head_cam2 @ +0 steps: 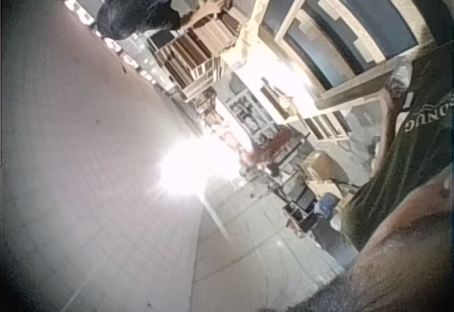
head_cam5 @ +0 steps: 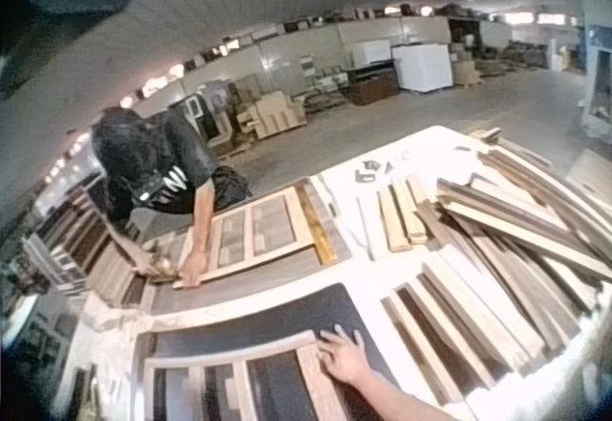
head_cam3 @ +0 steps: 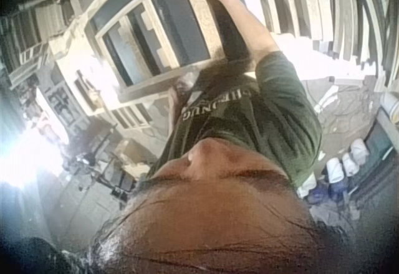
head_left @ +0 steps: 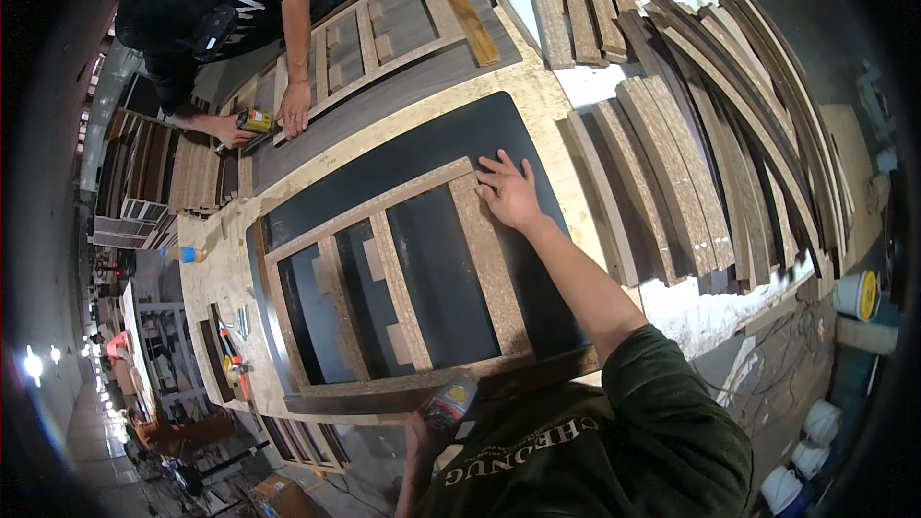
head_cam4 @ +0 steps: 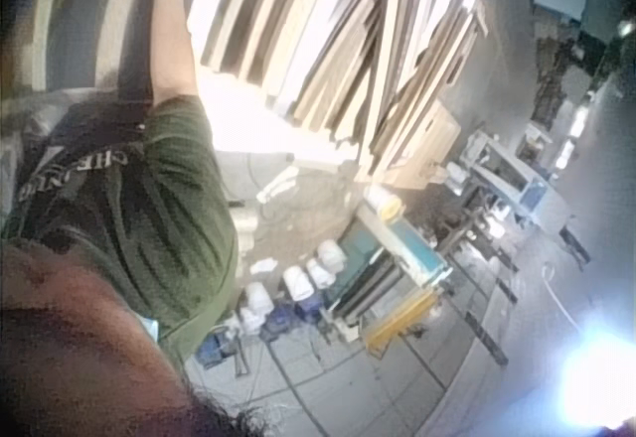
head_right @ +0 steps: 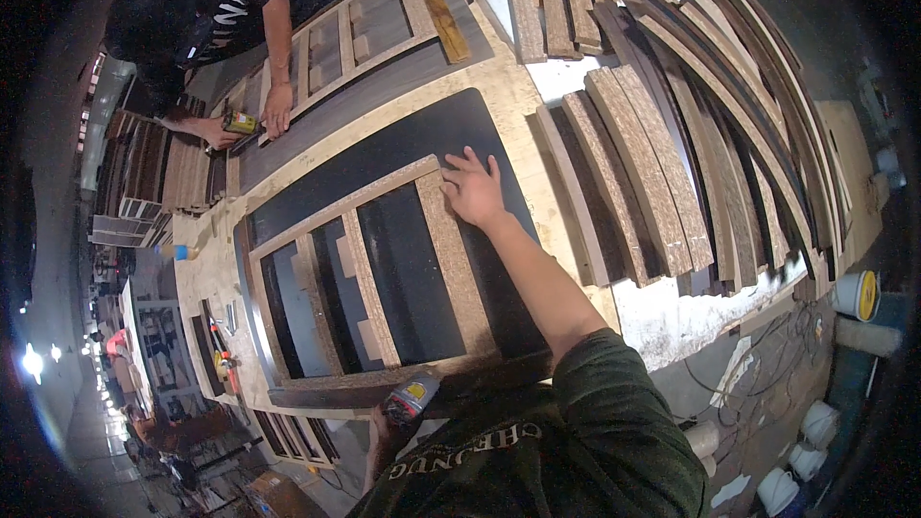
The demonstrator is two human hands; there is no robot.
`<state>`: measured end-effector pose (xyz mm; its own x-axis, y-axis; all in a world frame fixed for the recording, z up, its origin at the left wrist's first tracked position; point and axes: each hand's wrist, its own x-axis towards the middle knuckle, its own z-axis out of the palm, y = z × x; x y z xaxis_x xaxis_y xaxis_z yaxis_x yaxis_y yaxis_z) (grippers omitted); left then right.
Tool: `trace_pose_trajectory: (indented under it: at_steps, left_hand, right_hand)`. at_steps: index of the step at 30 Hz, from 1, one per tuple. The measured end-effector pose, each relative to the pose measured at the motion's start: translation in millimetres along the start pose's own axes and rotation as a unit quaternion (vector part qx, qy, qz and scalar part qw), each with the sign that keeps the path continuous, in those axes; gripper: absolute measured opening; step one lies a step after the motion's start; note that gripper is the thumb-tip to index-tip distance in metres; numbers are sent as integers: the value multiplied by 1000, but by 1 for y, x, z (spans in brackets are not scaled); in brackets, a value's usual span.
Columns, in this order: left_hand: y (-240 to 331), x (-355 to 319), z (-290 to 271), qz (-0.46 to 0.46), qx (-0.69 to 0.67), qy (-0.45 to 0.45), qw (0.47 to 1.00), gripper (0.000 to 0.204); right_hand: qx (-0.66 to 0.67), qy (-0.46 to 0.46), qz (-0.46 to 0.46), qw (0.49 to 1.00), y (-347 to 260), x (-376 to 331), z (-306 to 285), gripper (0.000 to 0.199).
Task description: Assembling and stapling small wood frames on a workbench in a furniture factory.
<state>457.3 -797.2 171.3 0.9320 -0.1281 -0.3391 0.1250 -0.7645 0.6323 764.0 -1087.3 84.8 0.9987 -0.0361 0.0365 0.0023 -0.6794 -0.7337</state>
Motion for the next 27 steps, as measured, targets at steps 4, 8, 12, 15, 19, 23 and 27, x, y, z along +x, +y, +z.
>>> trace_pose_trajectory:
  at_steps: [4,8,12,15,19,23,27]
  left_hand:
    - [3,0,-3,-23,-1,12,1000,41]
    - [-13,-1,-2,19,74,-16,997,42]
    - [-11,-2,0,-7,72,-4,997,43]
    - [-10,-2,-1,-12,64,-15,998,44]
    - [15,1,-10,-45,29,5,999,37]
    - [10,2,-8,-47,23,-9,999,31]
    - [22,4,-12,-51,43,-3,998,31]
  right_hand:
    - [8,-3,9,1000,-6,1,-2,30]
    - [13,-23,29,999,-9,6,-6,30]
    - [15,-19,37,999,-4,10,-4,31]
    - [19,-11,32,999,-4,11,-6,32]
    - [15,-7,12,1000,-4,20,-16,34]
    - [-7,-37,19,999,0,26,-17,42]
    - [-68,-72,19,995,-2,34,-22,73]
